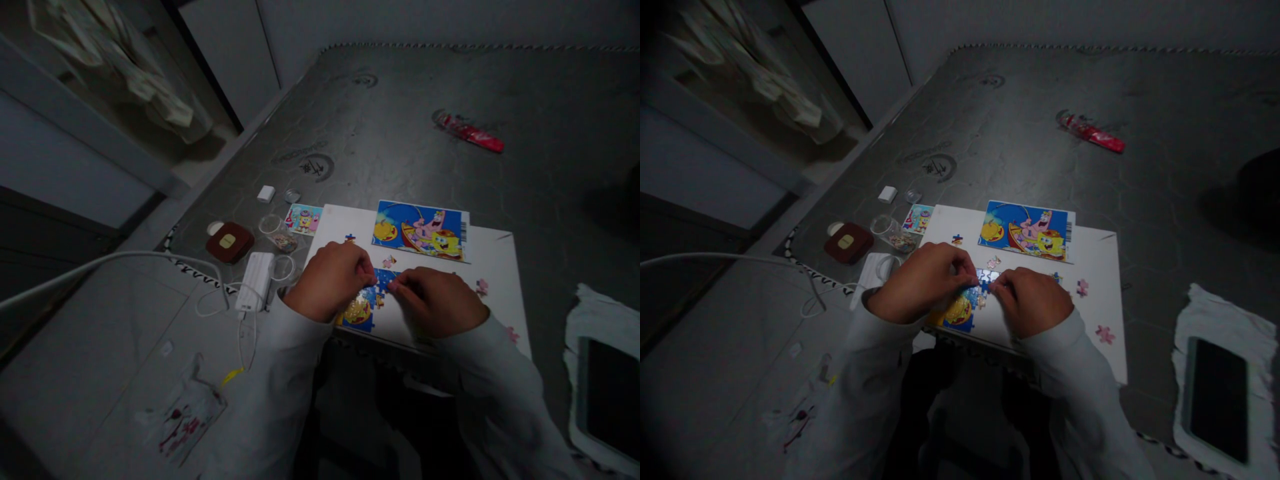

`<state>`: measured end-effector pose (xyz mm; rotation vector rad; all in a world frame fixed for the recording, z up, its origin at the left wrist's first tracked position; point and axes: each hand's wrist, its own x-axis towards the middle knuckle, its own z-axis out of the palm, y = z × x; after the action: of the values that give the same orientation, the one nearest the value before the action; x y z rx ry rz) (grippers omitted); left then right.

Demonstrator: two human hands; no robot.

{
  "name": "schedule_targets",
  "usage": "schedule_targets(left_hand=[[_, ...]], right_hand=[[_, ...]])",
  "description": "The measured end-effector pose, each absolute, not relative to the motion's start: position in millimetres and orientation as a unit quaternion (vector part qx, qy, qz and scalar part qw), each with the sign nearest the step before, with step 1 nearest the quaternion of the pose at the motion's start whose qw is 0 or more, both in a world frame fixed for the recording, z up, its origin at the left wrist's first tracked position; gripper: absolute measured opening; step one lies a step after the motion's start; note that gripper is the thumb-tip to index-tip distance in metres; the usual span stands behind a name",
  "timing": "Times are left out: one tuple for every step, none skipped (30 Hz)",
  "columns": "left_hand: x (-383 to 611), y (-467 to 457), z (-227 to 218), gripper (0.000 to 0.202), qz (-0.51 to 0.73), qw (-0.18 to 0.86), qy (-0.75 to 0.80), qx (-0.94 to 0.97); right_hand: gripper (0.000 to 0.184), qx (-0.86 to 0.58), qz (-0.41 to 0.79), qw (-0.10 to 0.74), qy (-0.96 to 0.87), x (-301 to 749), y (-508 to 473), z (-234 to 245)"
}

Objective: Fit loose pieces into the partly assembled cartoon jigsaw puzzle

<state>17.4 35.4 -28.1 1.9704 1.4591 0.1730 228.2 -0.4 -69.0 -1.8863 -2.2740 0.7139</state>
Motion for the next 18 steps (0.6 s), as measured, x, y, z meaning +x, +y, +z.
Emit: schedule_targets(left_hand=[[18.3, 35.1, -29.0, 0.002, 0.059, 0.333, 0.559, 0.757], [19.1, 34.9, -29.8, 0.002, 0.052, 0.329, 0.561, 0.757], [19.8, 34.8, -30.3, 0.003, 0.046, 0.326, 0.564, 0.757], [20.4, 34.8, -30.6, 0.003, 0.042, 0.323, 0.568, 0.756], [20.9, 34.7, -30.7, 0.004, 0.039, 0.32, 0.572, 0.754], [21.3, 34.7, -30.6, 0.005, 0.038, 0.317, 0.574, 0.754], [21.6, 34.7, -30.4, 0.006, 0.038, 0.315, 0.575, 0.754], [21.7, 34.6, -30.0, 0.006, 0.039, 0.313, 0.575, 0.755], [21.8, 34.4, -29.7, 0.006, 0.04, 0.313, 0.575, 0.755], [21.8, 34.3, -29.4, 0.007, 0.04, 0.314, 0.575, 0.754], [21.8, 34.1, -29.2, 0.007, 0.04, 0.317, 0.574, 0.753], [21.7, 33.9, -29.1, 0.007, 0.04, 0.319, 0.574, 0.753], [21.7, 33.7, -29.1, 0.008, 0.04, 0.319, 0.574, 0.753], [21.8, 33.6, -29.1, 0.009, 0.041, 0.318, 0.574, 0.754], [22.0, 33.4, -29.3, 0.011, 0.042, 0.314, 0.574, 0.755], [22.3, 33.3, -29.5, 0.013, 0.043, 0.311, 0.577, 0.755], [22.8, 33.1, -29.9, 0.014, 0.044, 0.307, 0.58, 0.753], [23.4, 32.9, -30.4, 0.015, 0.044, 0.305, 0.583, 0.752]], right_hand=[[0.034, -0.619, 0.234, 0.042, -0.749, 227.3, -0.8, -69.0], [0.034, -0.622, 0.231, 0.035, -0.747, 226.3, -1.3, -68.4], [0.035, -0.628, 0.227, 0.029, -0.744, 225.0, -1.8, -67.5], [0.034, -0.633, 0.222, 0.025, -0.741, 223.7, -2.2, -66.4], [0.034, -0.637, 0.216, 0.023, -0.739, 222.4, -2.6, -65.3], [0.034, -0.642, 0.208, 0.023, -0.738, 221.1, -2.9, -64.3], [0.034, -0.645, 0.2, 0.023, -0.737, 219.9, -3.1, -63.5], [0.034, -0.646, 0.194, 0.024, -0.738, 218.7, -3.3, -62.9], [0.034, -0.648, 0.189, 0.026, -0.738, 217.6, -3.5, -62.6], [0.034, -0.649, 0.186, 0.028, -0.737, 216.6, -3.6, -62.3], [0.034, -0.65, 0.186, 0.028, -0.737, 215.6, -3.8, -62.2], [0.033, -0.651, 0.186, 0.028, -0.736, 214.7, -4.0, -62.1], [0.032, -0.652, 0.188, 0.026, -0.734, 214.0, -4.3, -61.9], [0.031, -0.653, 0.19, 0.025, -0.732, 213.4, -4.6, -61.7], [0.03, -0.656, 0.19, 0.026, -0.73, 213.1, -4.9, -61.4], [0.029, -0.657, 0.191, 0.027, -0.729, 213.0, -5.1, -61.3], [0.029, -0.657, 0.19, 0.03, -0.729, 213.2, -5.3, -61.3], [0.028, -0.655, 0.19, 0.033, -0.731, 213.7, -5.4, -61.4]])
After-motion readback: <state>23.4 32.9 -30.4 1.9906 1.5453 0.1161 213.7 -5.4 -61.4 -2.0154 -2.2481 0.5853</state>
